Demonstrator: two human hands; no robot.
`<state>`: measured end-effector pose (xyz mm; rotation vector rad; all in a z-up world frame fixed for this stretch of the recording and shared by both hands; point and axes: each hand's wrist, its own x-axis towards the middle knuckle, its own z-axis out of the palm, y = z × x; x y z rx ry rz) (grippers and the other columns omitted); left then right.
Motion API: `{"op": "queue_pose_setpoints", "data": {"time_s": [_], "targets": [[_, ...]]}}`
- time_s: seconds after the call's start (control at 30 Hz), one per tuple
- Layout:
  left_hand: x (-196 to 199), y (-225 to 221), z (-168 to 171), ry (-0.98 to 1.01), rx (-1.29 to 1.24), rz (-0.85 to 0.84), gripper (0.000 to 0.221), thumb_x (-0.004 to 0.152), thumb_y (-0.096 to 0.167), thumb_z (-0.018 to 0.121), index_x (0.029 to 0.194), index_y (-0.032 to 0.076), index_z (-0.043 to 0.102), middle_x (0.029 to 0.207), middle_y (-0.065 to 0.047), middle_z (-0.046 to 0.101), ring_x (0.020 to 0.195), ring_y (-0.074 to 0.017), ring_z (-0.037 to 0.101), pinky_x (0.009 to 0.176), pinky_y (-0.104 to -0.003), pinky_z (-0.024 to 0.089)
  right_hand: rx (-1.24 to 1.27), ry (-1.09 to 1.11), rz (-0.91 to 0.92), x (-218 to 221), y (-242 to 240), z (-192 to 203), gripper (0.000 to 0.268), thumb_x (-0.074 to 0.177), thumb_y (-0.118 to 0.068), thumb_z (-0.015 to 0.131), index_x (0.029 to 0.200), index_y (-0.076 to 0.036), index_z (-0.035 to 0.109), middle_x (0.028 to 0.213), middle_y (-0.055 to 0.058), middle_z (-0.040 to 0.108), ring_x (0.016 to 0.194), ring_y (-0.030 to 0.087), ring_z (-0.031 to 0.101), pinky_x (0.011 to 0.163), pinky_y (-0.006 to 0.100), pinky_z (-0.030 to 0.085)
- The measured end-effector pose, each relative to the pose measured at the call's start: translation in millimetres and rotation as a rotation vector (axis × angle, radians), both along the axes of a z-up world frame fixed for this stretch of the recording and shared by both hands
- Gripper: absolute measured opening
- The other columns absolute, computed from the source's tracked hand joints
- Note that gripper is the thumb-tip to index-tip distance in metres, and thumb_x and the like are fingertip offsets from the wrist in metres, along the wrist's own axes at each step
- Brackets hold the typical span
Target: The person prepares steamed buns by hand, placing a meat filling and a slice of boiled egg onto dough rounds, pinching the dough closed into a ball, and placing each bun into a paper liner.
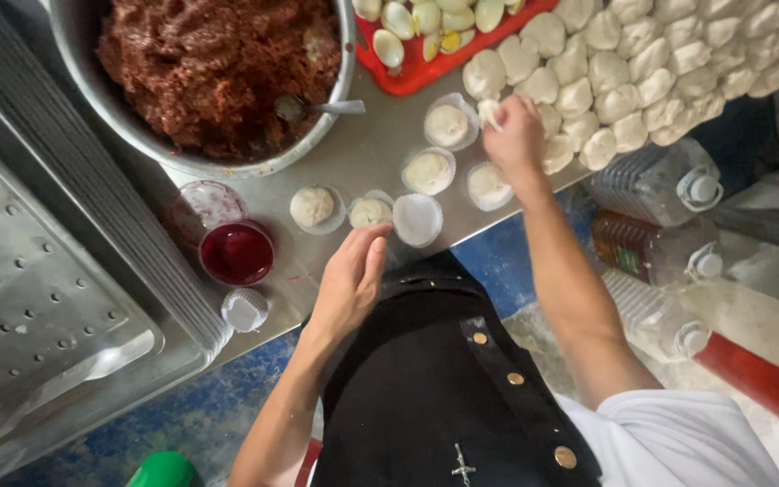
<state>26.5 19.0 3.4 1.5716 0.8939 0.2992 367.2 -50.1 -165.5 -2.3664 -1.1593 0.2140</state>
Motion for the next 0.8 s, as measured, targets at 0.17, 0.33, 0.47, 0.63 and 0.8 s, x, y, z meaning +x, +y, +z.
{"op": "queue_pose_setpoints", "data": {"time_s": [0.17, 0.33, 0.47, 0.63, 0.8], "targets": [[10.5, 3.0, -33.8, -0.389, -0.454, 0.205, 0.048, 0.118, 0.037, 0.034, 0.127, 0.004, 0.068, 0.113, -0.014, 0.071, 0.105, -0.0255, 0.068, 0.098, -0.037, 0.055, 0.150, 0.479, 0.051, -40.6, -7.7, 124.0, 0.035, 0.088, -0.004, 0.081, 0.113, -0.005, 0.056, 0.094, 0.000, 0.064, 0.080, 0.009, 0.061, 0.072, 0.026, 0.051], [60.3, 50.9, -54.5, -1.088, -1.195, 0.301, 0.077, 0.107, 0.067, 0.029, 0.163, 0.015, 0.030, 0.159, -0.024, 0.044, 0.143, -0.0371, 0.047, 0.120, -0.053, 0.039, 0.399, 0.100, 0.770, -138.5, 30.9, 210.0, 0.039, 0.079, -0.005, 0.085, 0.110, -0.007, 0.061, 0.108, 0.013, 0.067, 0.105, 0.033, 0.067, 0.093, 0.042, 0.055], [60.7, 62.8, -20.8, -1.316, -1.220, 0.288, 0.088, 0.102, 0.077, 0.023, 0.167, 0.018, 0.020, 0.166, -0.024, 0.030, 0.152, -0.0374, 0.037, 0.126, -0.058, 0.031, 0.467, 0.173, 0.857, -169.9, 61.6, 228.5, 0.059, 0.075, -0.040, 0.083, 0.117, -0.005, 0.060, 0.111, 0.012, 0.064, 0.108, 0.033, 0.063, 0.097, 0.046, 0.048], [55.1, 59.5, 8.2, -1.179, -0.895, 0.312, 0.091, 0.103, 0.077, 0.022, 0.172, 0.019, 0.016, 0.171, -0.017, 0.028, 0.158, -0.0319, 0.030, 0.132, -0.051, 0.024, 0.547, 0.407, 0.361, -193.4, 77.3, 203.4, 0.086, 0.099, -0.065, 0.073, 0.147, -0.001, 0.042, 0.145, 0.016, 0.046, 0.137, 0.036, 0.048, 0.117, 0.048, 0.039], [40.2, 60.2, 16.3, -1.209, -0.923, 0.461, 0.091, 0.104, 0.075, 0.018, 0.173, 0.014, 0.015, 0.174, -0.014, 0.026, 0.162, -0.0305, 0.026, 0.136, -0.046, 0.021, 0.756, 1.229, 0.636, -191.5, 88.4, 205.5, 0.071, 0.106, -0.048, 0.056, 0.161, -0.012, 0.029, 0.165, 0.012, 0.043, 0.154, 0.028, 0.037, 0.135, 0.040, 0.027]]}}
